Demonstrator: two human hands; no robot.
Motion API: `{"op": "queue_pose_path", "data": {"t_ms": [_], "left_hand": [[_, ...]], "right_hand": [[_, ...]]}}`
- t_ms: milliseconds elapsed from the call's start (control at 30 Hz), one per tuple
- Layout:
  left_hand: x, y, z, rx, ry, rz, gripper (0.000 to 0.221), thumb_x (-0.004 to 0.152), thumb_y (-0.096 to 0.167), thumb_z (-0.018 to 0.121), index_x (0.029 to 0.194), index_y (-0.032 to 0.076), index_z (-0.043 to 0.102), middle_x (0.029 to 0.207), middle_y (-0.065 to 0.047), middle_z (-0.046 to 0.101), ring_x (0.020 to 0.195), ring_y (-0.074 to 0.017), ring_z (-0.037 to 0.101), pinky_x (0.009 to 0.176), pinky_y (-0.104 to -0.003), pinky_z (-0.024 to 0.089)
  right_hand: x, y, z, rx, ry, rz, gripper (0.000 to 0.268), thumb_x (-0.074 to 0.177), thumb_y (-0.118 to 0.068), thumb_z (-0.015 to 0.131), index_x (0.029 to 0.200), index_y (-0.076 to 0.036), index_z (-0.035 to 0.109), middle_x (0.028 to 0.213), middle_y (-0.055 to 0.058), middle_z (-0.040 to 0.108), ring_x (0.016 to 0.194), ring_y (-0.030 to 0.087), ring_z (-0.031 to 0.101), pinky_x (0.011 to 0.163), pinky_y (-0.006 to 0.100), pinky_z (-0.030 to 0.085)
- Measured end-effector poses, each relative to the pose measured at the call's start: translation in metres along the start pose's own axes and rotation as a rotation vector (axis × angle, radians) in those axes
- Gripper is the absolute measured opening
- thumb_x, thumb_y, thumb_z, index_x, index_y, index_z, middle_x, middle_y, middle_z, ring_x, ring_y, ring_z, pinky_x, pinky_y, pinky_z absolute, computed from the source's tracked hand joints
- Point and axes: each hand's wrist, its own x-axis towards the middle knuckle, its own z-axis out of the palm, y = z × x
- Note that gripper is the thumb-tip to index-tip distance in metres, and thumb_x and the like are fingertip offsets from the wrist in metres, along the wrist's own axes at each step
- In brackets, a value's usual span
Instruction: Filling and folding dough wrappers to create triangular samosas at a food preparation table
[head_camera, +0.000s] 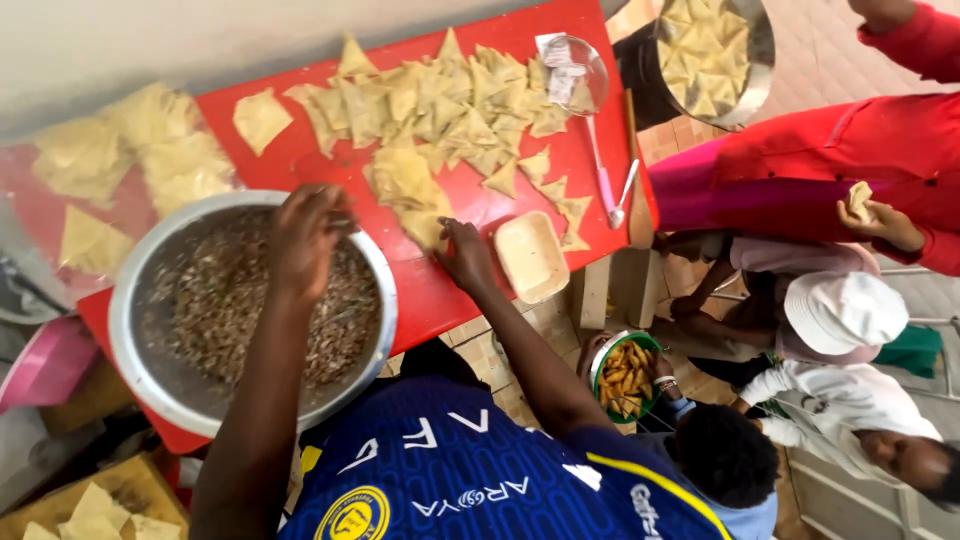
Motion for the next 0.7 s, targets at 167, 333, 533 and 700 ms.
{"op": "queue_pose_path", "data": {"t_ms": [167,333,533,700], "left_hand": [[-0.059,0.006,-0.082,0.013,0.063,0.010,0.017,0.118,0.022,0.073,0.126,0.007,0.070,0.113,-0.016,0.078,0.102,-0.0260,0.080,0.098,-0.046,0.067],[-0.089,-0.006,-0.103,-0.020,0.100,-0.001,0.012,0.117,0.020,0.072,0.121,0.009,0.072,0.109,-0.014,0.079,0.097,-0.0230,0.079,0.094,-0.044,0.068],[-0.090,-0.030,-0.076,0.075,-0.129,-0.003,0.020,0.117,0.019,0.070,0.125,0.001,0.074,0.111,-0.020,0.081,0.104,-0.0302,0.082,0.094,-0.048,0.069],[-0.079,-0.039,-0.049,0.145,-0.382,-0.139,0.093,0.105,0.018,0.086,0.178,-0.001,0.031,0.181,-0.032,0.032,0.165,-0.0509,0.036,0.132,-0.067,0.041]], "right_hand": [[0.009,-0.010,0.014,-0.082,-0.087,0.156,0.043,0.092,-0.025,0.087,0.133,-0.018,0.074,0.126,0.011,0.081,0.123,0.038,0.074,0.099,0.058,0.065],[0.006,-0.034,-0.009,-0.114,-0.020,0.190,0.018,0.097,-0.026,0.079,0.114,-0.019,0.080,0.114,0.010,0.086,0.107,0.040,0.081,0.091,0.057,0.067],[0.021,-0.088,-0.053,-0.078,0.434,0.118,0.009,0.088,-0.011,0.074,0.096,-0.010,0.070,0.121,0.011,0.085,0.080,0.032,0.080,0.069,0.048,0.065],[0.002,-0.223,-0.111,0.325,0.260,-0.134,0.023,0.092,-0.005,0.087,0.114,-0.009,0.081,0.083,0.007,0.082,0.076,0.024,0.083,0.075,0.035,0.068]]}}
